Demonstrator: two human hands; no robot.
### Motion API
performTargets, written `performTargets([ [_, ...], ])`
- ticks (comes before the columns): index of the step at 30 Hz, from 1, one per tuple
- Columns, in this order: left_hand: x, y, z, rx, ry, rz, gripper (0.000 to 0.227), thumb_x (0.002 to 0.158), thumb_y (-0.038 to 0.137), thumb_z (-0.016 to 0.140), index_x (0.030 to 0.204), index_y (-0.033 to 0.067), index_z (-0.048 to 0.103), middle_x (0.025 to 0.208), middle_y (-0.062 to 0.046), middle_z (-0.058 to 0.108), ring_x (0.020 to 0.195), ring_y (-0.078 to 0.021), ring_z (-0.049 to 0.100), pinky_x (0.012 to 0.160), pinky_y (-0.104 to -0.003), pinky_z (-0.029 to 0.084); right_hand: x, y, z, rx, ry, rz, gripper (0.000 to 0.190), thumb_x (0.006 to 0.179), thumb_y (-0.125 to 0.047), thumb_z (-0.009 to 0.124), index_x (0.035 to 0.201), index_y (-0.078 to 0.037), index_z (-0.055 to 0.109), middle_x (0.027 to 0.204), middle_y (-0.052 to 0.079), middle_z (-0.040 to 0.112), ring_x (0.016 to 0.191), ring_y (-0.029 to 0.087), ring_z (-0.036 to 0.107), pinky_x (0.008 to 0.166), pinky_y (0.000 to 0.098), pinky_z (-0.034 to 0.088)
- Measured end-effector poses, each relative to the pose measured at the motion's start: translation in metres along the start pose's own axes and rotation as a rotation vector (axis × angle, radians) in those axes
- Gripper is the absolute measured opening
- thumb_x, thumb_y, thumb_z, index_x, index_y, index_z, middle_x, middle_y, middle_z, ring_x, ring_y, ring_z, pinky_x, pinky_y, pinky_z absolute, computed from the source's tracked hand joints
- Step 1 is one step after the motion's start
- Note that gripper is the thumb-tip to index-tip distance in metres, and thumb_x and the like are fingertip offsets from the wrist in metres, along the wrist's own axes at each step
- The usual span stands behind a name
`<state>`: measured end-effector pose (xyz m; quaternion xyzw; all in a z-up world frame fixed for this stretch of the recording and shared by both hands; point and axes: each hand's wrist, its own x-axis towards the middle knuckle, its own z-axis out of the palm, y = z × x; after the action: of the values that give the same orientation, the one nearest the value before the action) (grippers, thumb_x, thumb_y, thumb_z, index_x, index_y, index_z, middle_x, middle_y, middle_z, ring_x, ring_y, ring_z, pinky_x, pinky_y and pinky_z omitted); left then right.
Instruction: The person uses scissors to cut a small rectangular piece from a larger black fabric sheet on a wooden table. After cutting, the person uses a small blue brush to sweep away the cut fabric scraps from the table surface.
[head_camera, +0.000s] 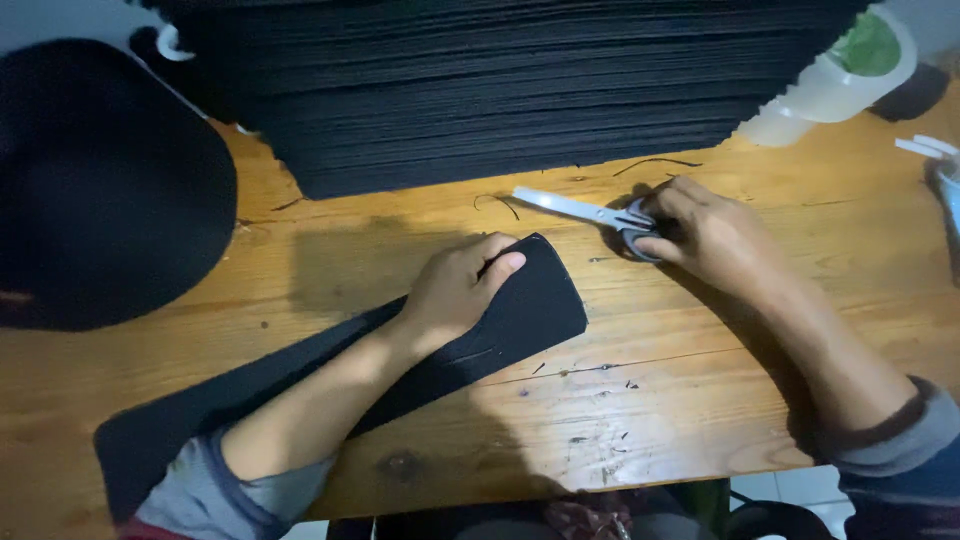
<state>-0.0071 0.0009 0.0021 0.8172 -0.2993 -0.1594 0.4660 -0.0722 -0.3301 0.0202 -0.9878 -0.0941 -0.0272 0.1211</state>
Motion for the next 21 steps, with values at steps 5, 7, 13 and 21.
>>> performTargets([
  [5, 0.000, 0.006, -0.001, 0.114, 0.081, 0.033, 0.032, 0.102, 0.042, 0.055, 0.115, 0.0180, 0.072, 0.093, -0.009, 0.077, 0.091, -0.0313, 0.073, 0.079, -0.040, 0.054, -0.017, 0.012, -0.005, -0.113, 0.072, 0.145, 0.036, 0.086, -0.039, 0.076, 0.108, -0.013, 0.065, 0.112, 0.007, 0.066, 0.093, 0.034, 0.069, 0.073, 0.0465, 0.055],
  [7, 0.000, -0.001, 0.003, 0.187, 0.089, -0.001, 0.033, 0.098, 0.046, 0.052, 0.111, 0.0235, 0.072, 0.094, 0.002, 0.079, 0.088, -0.0233, 0.074, 0.078, -0.035, 0.050, -0.020, 0.016, -0.008, -0.120, 0.055, 0.203, 0.031, 0.086, -0.036, 0.076, 0.104, -0.012, 0.066, 0.111, 0.006, 0.068, 0.093, 0.030, 0.069, 0.069, 0.0442, 0.052],
  [13, 0.003, -0.009, 0.007, 0.209, 0.102, 0.037, 0.030, 0.098, 0.045, 0.053, 0.114, 0.0260, 0.070, 0.105, -0.001, 0.078, 0.099, -0.0213, 0.074, 0.080, -0.035, 0.051, -0.021, 0.038, -0.009, -0.038, 0.019, 0.170, 0.036, 0.081, -0.032, 0.080, 0.109, -0.013, 0.068, 0.109, 0.010, 0.070, 0.102, 0.031, 0.068, 0.082, 0.0425, 0.051],
  [21, -0.002, 0.023, -0.012, 0.082, -0.010, -0.038, 0.030, 0.100, 0.038, 0.052, 0.109, 0.0168, 0.072, 0.100, 0.000, 0.079, 0.095, -0.0216, 0.073, 0.078, -0.034, 0.049, -0.020, -0.023, -0.054, 0.018, -0.009, 0.307, 0.017, 0.089, -0.023, 0.073, 0.091, -0.007, 0.066, 0.098, 0.010, 0.070, 0.089, 0.028, 0.067, 0.074, 0.0402, 0.050],
])
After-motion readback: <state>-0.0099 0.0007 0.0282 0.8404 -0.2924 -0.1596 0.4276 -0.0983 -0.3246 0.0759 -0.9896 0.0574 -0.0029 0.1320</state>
